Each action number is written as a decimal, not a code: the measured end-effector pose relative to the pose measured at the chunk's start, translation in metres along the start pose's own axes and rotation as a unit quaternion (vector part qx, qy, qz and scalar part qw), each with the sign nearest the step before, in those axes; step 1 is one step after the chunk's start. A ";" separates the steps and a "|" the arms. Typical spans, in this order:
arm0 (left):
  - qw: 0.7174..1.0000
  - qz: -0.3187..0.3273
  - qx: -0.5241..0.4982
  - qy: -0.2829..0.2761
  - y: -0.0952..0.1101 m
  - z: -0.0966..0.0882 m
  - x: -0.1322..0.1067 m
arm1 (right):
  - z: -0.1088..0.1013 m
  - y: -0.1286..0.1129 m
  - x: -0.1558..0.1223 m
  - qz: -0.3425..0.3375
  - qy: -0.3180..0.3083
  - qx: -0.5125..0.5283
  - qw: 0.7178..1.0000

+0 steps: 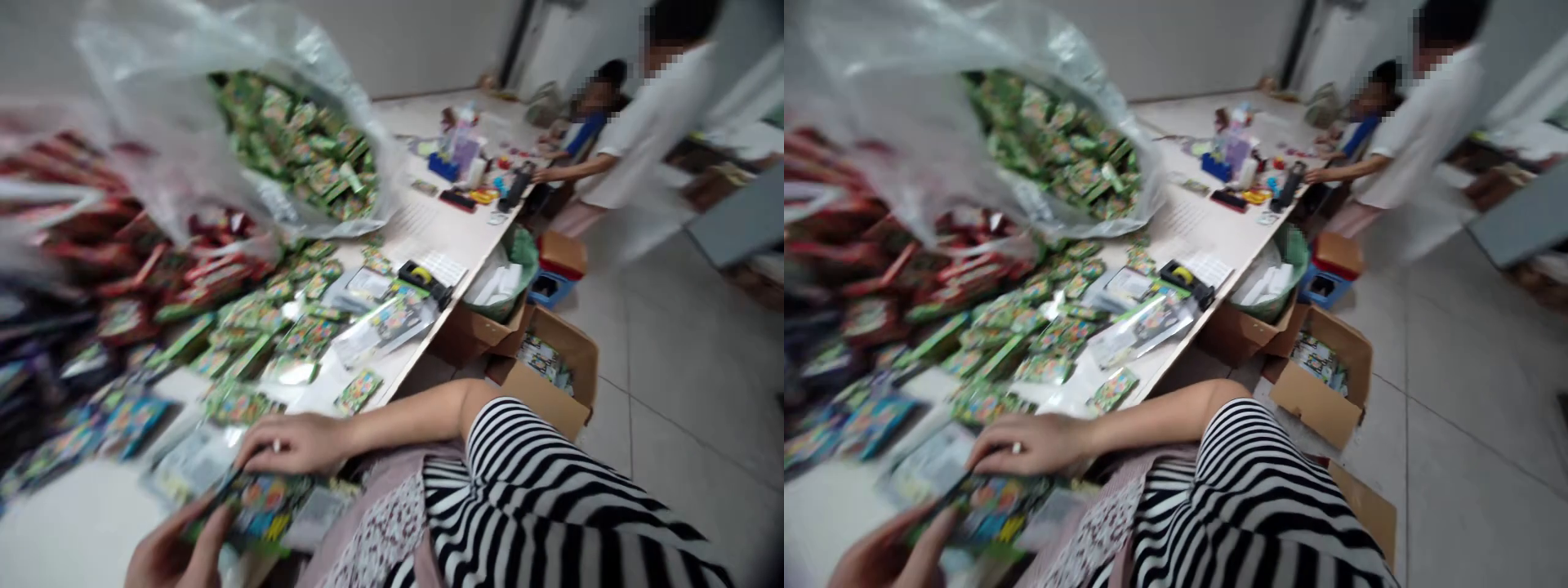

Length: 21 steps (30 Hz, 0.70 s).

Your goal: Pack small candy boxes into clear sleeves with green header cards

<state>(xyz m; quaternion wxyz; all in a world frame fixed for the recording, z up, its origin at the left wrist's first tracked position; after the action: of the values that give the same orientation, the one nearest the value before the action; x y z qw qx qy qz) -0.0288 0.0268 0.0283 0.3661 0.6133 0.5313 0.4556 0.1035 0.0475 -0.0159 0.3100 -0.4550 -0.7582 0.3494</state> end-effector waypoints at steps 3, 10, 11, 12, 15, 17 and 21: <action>0.991 -0.056 -0.050 0.106 -0.038 -0.026 -0.015 | -0.011 0.005 -0.014 0.049 0.016 0.060 0.997; 0.969 0.050 -0.149 0.191 -0.061 -0.068 -0.022 | -0.099 0.083 -0.032 0.127 0.165 -0.047 0.977; 0.971 0.046 -0.157 0.174 -0.061 -0.065 -0.025 | -0.105 0.087 -0.034 0.126 0.155 -0.085 0.976; 0.975 0.039 -0.160 0.152 -0.061 -0.061 -0.027 | -0.107 0.089 -0.035 0.121 0.140 -0.120 0.975; 0.982 0.020 -0.156 0.104 -0.060 -0.048 -0.032 | -0.096 0.084 -0.034 0.098 0.077 -0.199 0.972; 0.983 0.013 -0.153 0.098 -0.062 -0.045 -0.033 | -0.079 0.082 -0.030 0.090 0.018 -0.239 0.967; 0.984 -0.003 -0.144 0.101 -0.069 -0.047 -0.033 | -0.047 0.086 -0.019 0.095 -0.093 -0.304 0.943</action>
<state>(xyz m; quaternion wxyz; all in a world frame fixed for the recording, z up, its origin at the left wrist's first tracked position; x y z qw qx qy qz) -0.0959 0.0038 -0.0267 0.3963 0.5030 0.4967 0.5859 0.1882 0.0713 -0.0619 0.0506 -0.5628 -0.8072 0.1703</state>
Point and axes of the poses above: each hand's wrist, its own x-axis towards the middle knuckle, its own z-axis out of the palm, y = z × x, the point moved 8 cm from there along x, towards the middle knuckle, and after that the axes turned 14 degrees about -x, right-handed, at the moved point
